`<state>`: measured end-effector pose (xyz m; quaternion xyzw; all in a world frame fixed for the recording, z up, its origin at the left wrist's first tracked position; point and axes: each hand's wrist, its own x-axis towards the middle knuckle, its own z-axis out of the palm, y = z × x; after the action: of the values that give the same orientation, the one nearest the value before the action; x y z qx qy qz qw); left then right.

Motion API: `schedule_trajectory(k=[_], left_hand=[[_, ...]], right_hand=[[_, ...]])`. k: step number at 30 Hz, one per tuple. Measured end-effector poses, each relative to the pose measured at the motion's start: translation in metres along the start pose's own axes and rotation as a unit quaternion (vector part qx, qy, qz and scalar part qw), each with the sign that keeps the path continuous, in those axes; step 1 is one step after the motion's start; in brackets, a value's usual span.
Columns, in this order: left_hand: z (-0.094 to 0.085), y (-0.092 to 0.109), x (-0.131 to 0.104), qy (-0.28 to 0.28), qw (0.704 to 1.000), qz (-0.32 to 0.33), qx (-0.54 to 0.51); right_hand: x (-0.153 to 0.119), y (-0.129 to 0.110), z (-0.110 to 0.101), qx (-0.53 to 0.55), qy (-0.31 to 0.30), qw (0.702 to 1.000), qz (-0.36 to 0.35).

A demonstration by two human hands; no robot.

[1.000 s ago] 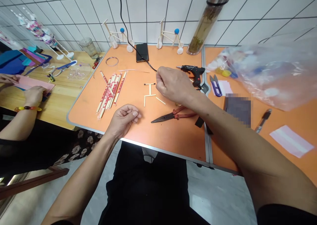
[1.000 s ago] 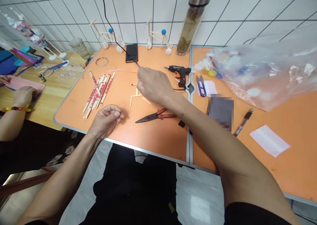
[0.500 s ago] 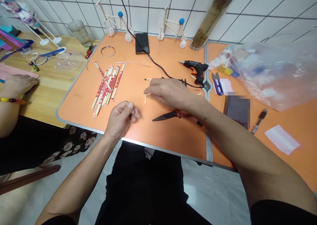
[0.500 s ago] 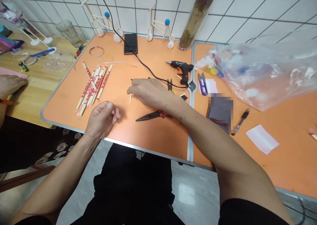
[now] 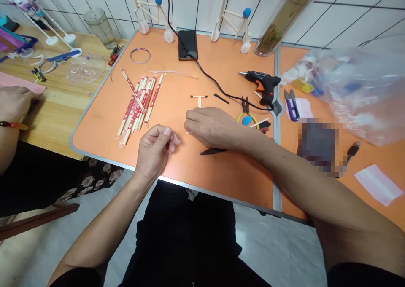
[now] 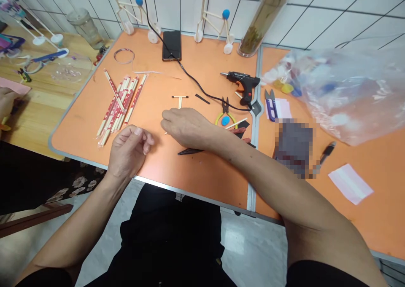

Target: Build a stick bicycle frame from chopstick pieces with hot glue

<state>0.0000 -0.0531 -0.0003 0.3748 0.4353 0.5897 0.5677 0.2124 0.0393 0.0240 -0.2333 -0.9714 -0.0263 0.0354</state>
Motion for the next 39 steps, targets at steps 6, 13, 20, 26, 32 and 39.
schedule_trajectory(k=[6,13,20,26,32,39], left_hand=[[0.002,-0.010,-0.007,-0.003,0.983,0.069,0.168],[-0.002,-0.006,-0.013,-0.043,0.982,0.044,0.176],[-0.010,0.000,-0.007,-0.044,0.995,0.016,0.092],[-0.009,0.002,0.000,-0.012,1.000,-0.006,0.018],[-0.016,0.010,0.006,-0.004,0.996,0.003,0.090],[-0.058,0.022,0.033,0.010,0.931,0.093,0.352]], right_hand=[[0.002,-0.019,-0.022,0.061,0.012,0.996,0.063],[-0.001,-0.049,-0.029,0.151,-0.009,0.978,0.146],[-0.021,-0.048,-0.022,0.231,0.109,0.957,0.134],[-0.048,-0.039,-0.022,0.243,0.183,0.929,0.211],[-0.077,-0.008,-0.040,0.159,0.151,0.937,0.272],[-0.125,0.053,-0.041,0.110,0.095,0.916,0.374]])
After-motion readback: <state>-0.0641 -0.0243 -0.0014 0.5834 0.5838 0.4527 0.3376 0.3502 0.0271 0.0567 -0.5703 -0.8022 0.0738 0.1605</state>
